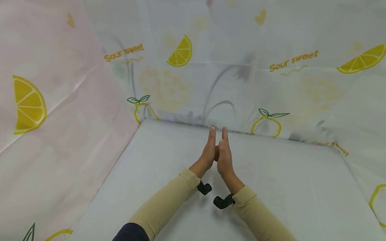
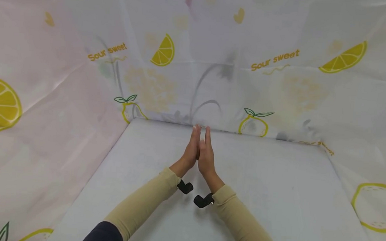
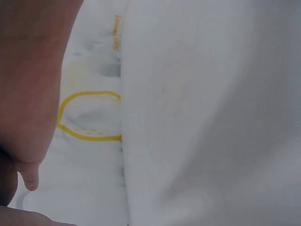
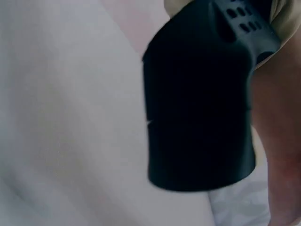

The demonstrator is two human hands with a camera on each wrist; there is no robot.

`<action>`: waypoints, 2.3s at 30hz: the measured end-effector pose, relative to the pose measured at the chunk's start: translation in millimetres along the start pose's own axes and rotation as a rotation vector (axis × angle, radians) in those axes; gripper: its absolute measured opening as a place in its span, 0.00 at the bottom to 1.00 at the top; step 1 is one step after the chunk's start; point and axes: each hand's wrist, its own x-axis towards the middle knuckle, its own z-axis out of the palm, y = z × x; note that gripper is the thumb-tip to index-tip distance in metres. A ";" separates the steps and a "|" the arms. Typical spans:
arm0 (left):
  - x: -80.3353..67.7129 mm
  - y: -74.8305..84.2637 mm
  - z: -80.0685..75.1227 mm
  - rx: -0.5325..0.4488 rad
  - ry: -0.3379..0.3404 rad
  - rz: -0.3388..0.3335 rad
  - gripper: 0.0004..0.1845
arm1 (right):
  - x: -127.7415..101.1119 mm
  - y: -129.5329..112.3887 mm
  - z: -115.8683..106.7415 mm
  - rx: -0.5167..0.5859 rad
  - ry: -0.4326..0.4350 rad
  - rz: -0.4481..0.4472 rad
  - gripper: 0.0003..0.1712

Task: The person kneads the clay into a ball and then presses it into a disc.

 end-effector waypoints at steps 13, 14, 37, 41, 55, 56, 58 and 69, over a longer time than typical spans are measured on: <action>0.9 -3.2 -0.4 -0.017 -0.078 0.074 0.48 | 11.2 -54.6 -3.5 0.052 0.065 0.095 0.37; 0.6 -3.5 -0.2 -0.008 -0.085 0.073 0.47 | 13.0 -53.7 -4.7 0.050 0.065 0.109 0.37; 2.2 9.2 0.8 -0.028 -0.067 0.127 0.42 | 20.1 -28.2 -14.8 0.019 -0.043 0.204 0.35; 4.3 7.8 0.1 -0.028 0.001 0.104 0.40 | 12.6 -34.1 -7.8 0.005 -0.071 0.160 0.34; 4.6 1.0 -4.7 -0.009 0.096 -0.027 0.43 | 5.0 -56.6 1.0 -0.003 -0.053 0.017 0.34; 4.0 -0.2 -4.5 -0.011 0.090 -0.030 0.45 | 6.0 -57.7 0.7 -0.003 -0.049 0.011 0.34; 2.0 -2.6 -3.4 -0.013 0.063 -0.033 0.47 | 8.7 -59.1 -0.6 -0.004 -0.042 0.014 0.34; -3.8 -4.8 5.5 0.010 -0.092 0.048 0.44 | 31.0 -47.5 -18.0 -0.006 -0.043 0.155 0.37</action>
